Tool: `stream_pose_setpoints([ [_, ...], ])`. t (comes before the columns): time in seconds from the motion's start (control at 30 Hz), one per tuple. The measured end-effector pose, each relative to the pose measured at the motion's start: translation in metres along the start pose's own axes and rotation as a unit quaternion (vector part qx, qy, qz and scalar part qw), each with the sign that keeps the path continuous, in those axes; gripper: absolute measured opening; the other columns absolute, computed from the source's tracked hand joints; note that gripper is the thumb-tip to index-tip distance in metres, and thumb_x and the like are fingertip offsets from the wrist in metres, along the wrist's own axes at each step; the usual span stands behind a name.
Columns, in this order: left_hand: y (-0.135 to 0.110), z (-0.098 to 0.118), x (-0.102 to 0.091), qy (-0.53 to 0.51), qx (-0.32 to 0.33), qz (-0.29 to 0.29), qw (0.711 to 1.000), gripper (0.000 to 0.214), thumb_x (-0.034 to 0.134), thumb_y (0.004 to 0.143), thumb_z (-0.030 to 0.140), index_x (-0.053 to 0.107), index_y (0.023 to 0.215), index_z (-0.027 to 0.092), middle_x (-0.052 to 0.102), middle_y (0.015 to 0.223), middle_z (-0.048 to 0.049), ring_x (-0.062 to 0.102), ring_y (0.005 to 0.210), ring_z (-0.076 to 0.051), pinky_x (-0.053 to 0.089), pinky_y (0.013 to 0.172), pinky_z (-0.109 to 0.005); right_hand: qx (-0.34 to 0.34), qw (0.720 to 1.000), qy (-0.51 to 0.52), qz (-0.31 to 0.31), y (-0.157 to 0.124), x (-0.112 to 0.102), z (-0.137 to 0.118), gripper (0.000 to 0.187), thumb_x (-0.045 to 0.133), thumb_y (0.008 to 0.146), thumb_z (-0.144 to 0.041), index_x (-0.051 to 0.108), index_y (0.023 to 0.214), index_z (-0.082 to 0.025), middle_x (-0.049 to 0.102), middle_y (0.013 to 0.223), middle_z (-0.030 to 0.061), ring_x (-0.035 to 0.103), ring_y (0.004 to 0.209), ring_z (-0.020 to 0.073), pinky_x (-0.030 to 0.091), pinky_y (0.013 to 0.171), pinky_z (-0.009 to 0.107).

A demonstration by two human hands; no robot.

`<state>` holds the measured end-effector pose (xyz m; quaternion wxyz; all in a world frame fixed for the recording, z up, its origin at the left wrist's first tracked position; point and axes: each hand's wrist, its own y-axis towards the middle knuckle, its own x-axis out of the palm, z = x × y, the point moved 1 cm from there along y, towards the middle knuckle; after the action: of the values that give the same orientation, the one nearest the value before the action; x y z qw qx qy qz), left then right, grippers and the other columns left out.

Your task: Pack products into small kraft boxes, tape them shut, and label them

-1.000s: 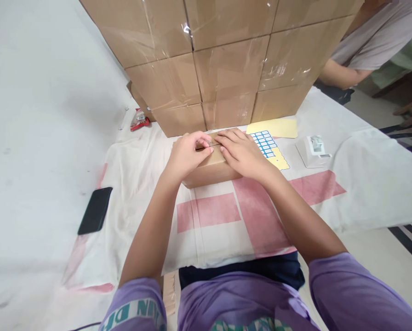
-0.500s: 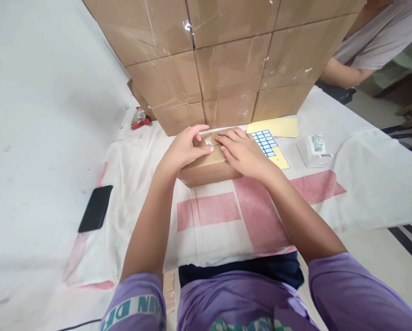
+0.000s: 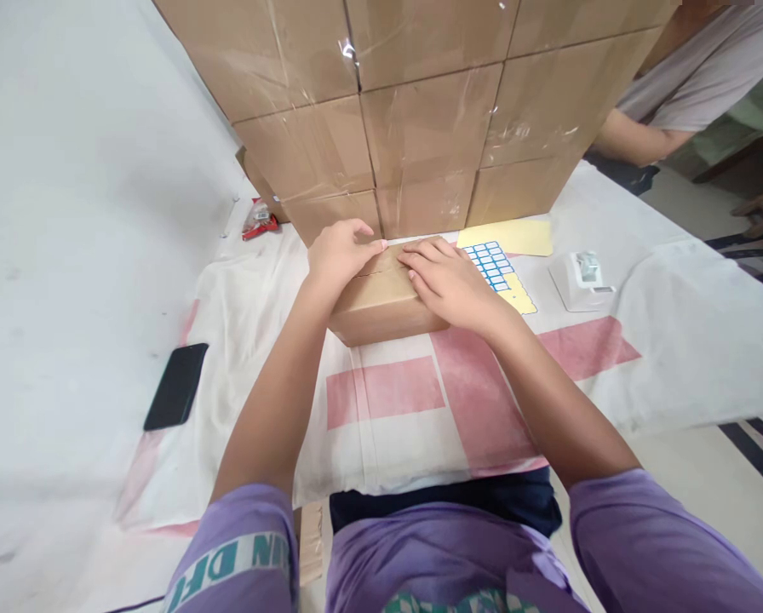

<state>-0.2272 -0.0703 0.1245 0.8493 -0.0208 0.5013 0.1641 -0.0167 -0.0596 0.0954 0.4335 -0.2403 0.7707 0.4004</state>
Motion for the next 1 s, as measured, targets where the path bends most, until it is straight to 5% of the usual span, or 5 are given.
stream_pose_setpoints([
  [0.33, -0.045, -0.002, -0.018, 0.007, 0.065, -0.028, 0.997, 0.072, 0.073, 0.079, 0.055, 0.051, 0.142, 0.028, 0.069, 0.108, -0.0042, 0.066, 0.095, -0.026, 0.050, 0.082, -0.039, 0.108, 0.977, 0.137, 0.125, -0.014, -0.002, 0.025, 0.038, 0.052, 0.099, -0.038, 0.065, 0.129, -0.019, 0.060, 0.145, 0.0162, 0.054, 0.133, 0.0341, 0.046, 0.109, 0.054],
  [0.53, -0.104, 0.033, 0.037, -0.019, 0.331, 0.249, 0.910, 0.004, 0.061, 0.092, 0.024, 0.066, 0.091, 0.023, 0.065, 0.079, 0.0008, 0.062, 0.076, -0.016, 0.044, 0.070, -0.030, 0.432, 0.860, 0.238, 0.132, -0.051, -0.010, 0.135, 0.024, 0.063, 0.088, -0.040, 0.069, 0.103, -0.022, 0.071, 0.124, 0.0130, 0.066, 0.116, 0.0336, 0.051, 0.102, 0.054],
  [0.63, -0.119, 0.067, 0.109, 0.004, 0.436, 0.142, 0.889, 0.013, 0.060, 0.096, 0.030, 0.068, 0.089, 0.023, 0.071, 0.083, -0.0010, 0.065, 0.078, -0.017, 0.046, 0.070, -0.031, 0.473, 0.835, 0.243, 0.143, -0.065, -0.002, 0.161, 0.021, 0.067, 0.082, -0.039, 0.069, 0.095, -0.022, 0.073, 0.119, 0.0115, 0.066, 0.119, 0.0340, 0.047, 0.108, 0.056],
  [0.77, -0.116, 0.092, 0.190, 0.054, 0.329, -0.062, 0.941, 0.075, 0.064, 0.090, 0.063, 0.052, 0.148, 0.019, 0.044, 0.161, -0.0201, 0.045, 0.146, -0.043, 0.043, 0.113, -0.053, 0.475, 0.823, 0.269, 0.157, -0.075, 0.007, 0.160, 0.028, 0.069, 0.078, -0.040, 0.070, 0.101, -0.024, 0.073, 0.120, 0.0107, 0.065, 0.122, 0.0344, 0.047, 0.108, 0.056],
  [1.0, -0.115, 0.090, 0.216, 0.037, 0.269, -0.149, 0.951, 0.078, 0.049, 0.098, 0.063, 0.035, 0.161, 0.020, 0.026, 0.173, -0.0133, 0.010, 0.160, -0.049, 0.024, 0.126, -0.066, 0.493, 0.779, 0.341, 0.184, -0.075, -0.001, 0.149, 0.028, 0.073, 0.073, -0.037, 0.069, 0.098, -0.027, 0.072, 0.119, 0.0085, 0.066, 0.113, 0.0316, 0.056, 0.090, 0.048],
])
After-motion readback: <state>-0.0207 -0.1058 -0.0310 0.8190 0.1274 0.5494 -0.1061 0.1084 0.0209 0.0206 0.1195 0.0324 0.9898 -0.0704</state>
